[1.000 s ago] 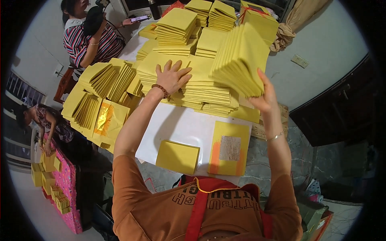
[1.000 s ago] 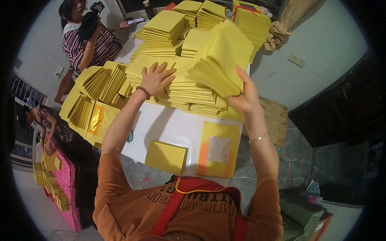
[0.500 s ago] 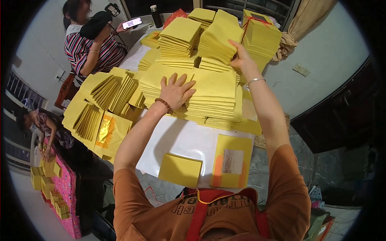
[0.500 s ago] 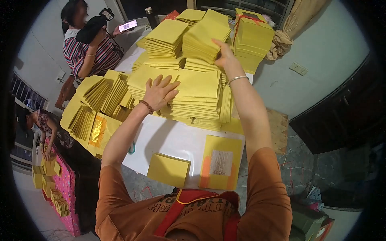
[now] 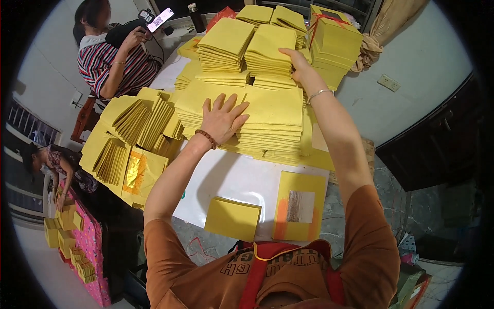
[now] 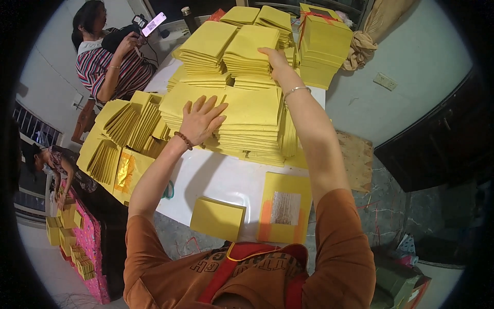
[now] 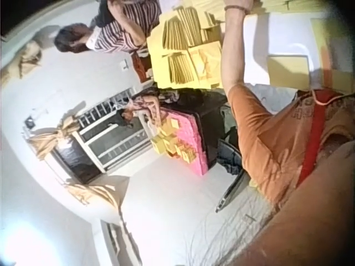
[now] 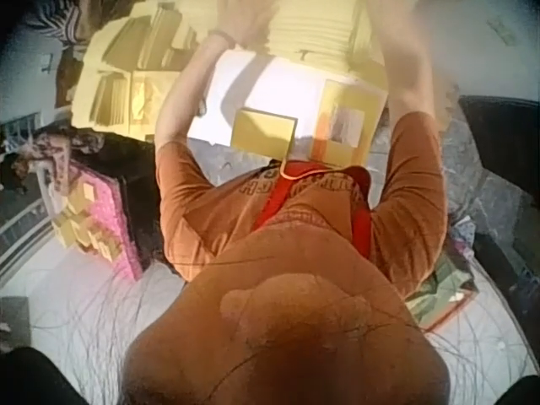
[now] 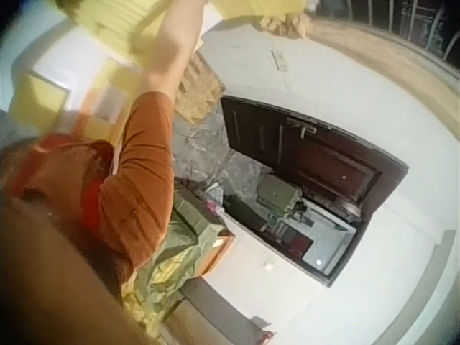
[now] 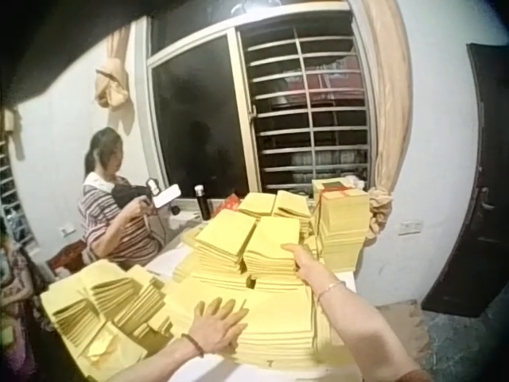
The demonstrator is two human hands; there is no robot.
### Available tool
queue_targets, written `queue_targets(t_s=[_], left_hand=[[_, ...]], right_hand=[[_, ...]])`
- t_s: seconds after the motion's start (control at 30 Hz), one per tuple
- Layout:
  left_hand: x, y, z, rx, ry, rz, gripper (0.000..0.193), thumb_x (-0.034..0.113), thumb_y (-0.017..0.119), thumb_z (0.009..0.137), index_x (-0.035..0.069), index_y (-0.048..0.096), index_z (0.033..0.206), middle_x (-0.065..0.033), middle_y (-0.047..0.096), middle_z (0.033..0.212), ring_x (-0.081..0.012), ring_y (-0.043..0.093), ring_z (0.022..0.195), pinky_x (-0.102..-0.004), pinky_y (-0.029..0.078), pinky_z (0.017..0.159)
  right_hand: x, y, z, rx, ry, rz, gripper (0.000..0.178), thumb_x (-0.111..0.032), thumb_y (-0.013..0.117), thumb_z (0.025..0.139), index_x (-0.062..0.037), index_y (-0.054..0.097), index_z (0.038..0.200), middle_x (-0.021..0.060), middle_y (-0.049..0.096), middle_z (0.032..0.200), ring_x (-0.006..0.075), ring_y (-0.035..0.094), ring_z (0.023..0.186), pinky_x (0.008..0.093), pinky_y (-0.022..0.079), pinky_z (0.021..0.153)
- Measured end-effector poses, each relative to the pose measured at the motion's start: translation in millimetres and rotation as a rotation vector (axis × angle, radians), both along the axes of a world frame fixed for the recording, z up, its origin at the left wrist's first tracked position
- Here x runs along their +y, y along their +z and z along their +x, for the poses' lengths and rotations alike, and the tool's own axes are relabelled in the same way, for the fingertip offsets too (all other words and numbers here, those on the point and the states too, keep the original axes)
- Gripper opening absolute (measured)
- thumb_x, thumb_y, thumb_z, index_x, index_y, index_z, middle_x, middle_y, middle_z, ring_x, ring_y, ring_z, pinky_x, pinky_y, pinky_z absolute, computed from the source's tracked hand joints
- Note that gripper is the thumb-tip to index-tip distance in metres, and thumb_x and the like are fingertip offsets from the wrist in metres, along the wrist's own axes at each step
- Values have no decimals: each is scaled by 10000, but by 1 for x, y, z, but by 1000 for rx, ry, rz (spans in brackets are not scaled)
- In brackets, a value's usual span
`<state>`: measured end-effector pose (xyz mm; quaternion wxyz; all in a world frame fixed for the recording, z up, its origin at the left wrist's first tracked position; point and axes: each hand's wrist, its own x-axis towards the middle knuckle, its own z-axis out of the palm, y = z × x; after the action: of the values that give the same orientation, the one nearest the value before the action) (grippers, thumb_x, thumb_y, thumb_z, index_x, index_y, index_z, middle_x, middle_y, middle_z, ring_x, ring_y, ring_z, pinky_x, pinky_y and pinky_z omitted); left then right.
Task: Folding and stacking sheets of yellow joss paper.
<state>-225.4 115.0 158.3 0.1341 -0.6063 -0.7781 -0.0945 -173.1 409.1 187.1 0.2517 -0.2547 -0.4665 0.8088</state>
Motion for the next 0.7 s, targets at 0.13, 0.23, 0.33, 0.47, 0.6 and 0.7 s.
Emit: queue_targets(t_s=[0.13,0.23,0.33,0.47,0.6,0.7], left_hand=[[3,4,2,-27,-7,25,452,459,380,909,252,413,1310,-100,433,1315,-360,361,1220,-581,205,966],[1,4,1,-94,-2,66,501,471,372,909,236,346,1350,-110,440,1309,-356,366,1220,-571,208,974],[6,9,4,-113,-14,58,526,490,365,907,212,335,1352,-118,451,1295,-349,373,1215,-566,220,972],[8,14,7,-48,-9,5,533,514,361,899,206,361,1334,-117,453,1288,-339,381,1207,-565,238,956],[5,16,5,-46,26,-1,545,523,360,896,201,360,1336,-116,441,1297,-314,388,1201,-561,245,948],[10,23,4,-87,23,59,552,520,360,898,198,348,1346,-120,432,1306,-299,397,1196,-554,241,956]], right_hand=[[18,-5,-8,7,44,26,768,-180,674,736,14,214,1320,214,400,1261,331,479,1114,452,480,833],[16,-14,-10,-104,11,88,834,-223,691,728,-3,178,1347,215,349,1320,336,415,1181,480,410,918],[29,-13,-2,-21,21,103,850,-254,692,735,-3,167,1354,215,327,1337,333,368,1222,483,353,969],[11,10,9,-67,-64,139,477,-292,630,810,4,505,1163,138,544,1162,249,544,1025,375,458,858],[-22,34,26,-183,-122,286,692,-408,650,774,-93,366,1320,128,461,1278,232,454,1152,382,391,916],[-27,46,49,-137,-162,310,764,-433,654,763,-100,310,1358,117,346,1359,224,319,1249,403,305,970]])
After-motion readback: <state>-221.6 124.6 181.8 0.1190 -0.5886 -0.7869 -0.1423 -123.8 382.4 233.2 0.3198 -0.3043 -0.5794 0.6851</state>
